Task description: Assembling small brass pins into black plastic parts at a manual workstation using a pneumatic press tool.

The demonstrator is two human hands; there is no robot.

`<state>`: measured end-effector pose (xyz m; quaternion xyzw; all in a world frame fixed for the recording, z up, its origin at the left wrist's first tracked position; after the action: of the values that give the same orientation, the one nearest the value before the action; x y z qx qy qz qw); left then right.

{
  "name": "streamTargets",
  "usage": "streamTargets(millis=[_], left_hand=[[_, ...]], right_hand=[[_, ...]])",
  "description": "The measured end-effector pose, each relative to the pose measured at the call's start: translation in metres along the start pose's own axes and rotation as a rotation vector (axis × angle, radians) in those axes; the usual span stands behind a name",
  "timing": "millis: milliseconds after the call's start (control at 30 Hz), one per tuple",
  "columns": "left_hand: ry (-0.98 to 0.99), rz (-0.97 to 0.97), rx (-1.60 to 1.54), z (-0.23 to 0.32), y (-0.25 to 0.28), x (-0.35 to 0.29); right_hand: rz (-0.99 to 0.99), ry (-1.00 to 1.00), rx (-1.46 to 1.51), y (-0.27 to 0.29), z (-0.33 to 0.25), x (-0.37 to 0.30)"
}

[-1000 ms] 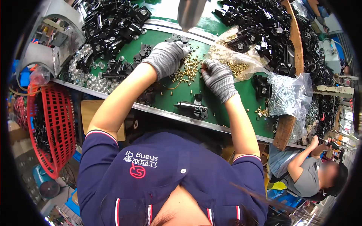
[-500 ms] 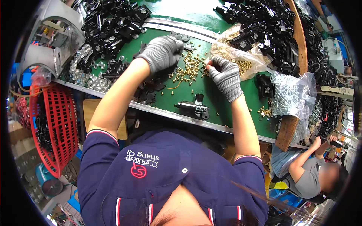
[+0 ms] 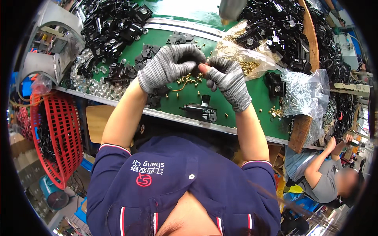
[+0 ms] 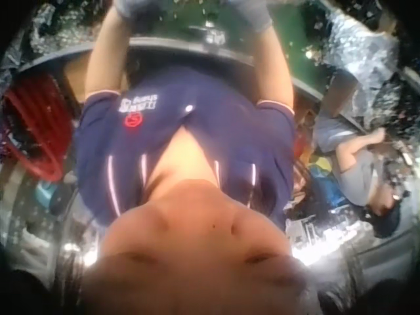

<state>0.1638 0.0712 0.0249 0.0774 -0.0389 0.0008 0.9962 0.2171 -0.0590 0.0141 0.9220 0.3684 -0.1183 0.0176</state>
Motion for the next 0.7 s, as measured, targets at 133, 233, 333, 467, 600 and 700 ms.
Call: streamTargets(millis=[133,233,333,467,600,700], left_hand=[[-0.025,0.21,0.414,0.03,-0.004,-0.016],[-0.243,0.292,0.599,0.059,-0.026,-0.04],[-0.325,0.312,0.688,0.067,-0.037,-0.057],[-0.283,0.215,0.645,0.056,-0.053,-0.07],[-0.321,0.118,0.577,0.042,-0.073,-0.075],[-0.356,0.12,0.61,0.034,-0.081,-0.077]], right_hand=[[-0.014,-0.015,0.011,0.002,0.007,-0.008],[-0.001,-0.05,0.086,0.002,0.01,-0.018],[-0.008,-0.109,0.181,0.0,0.011,-0.038],[0.156,-0.021,-0.051,0.02,0.01,-0.072],[0.161,0.284,-0.314,0.027,0.014,-0.108],[0.15,0.345,-0.392,0.015,0.019,-0.121]])
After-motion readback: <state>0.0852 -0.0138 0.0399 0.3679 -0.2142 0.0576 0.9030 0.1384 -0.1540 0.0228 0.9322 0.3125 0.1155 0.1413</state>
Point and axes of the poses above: each hand's wrist, its own x-axis towards the middle knuckle, its own y-axis out of the back of the hand, z = x × y, the point moved 9 cm from there along x, towards the middle knuckle, and after that the axes turned 7 degrees about x, right-handed, at the moved point
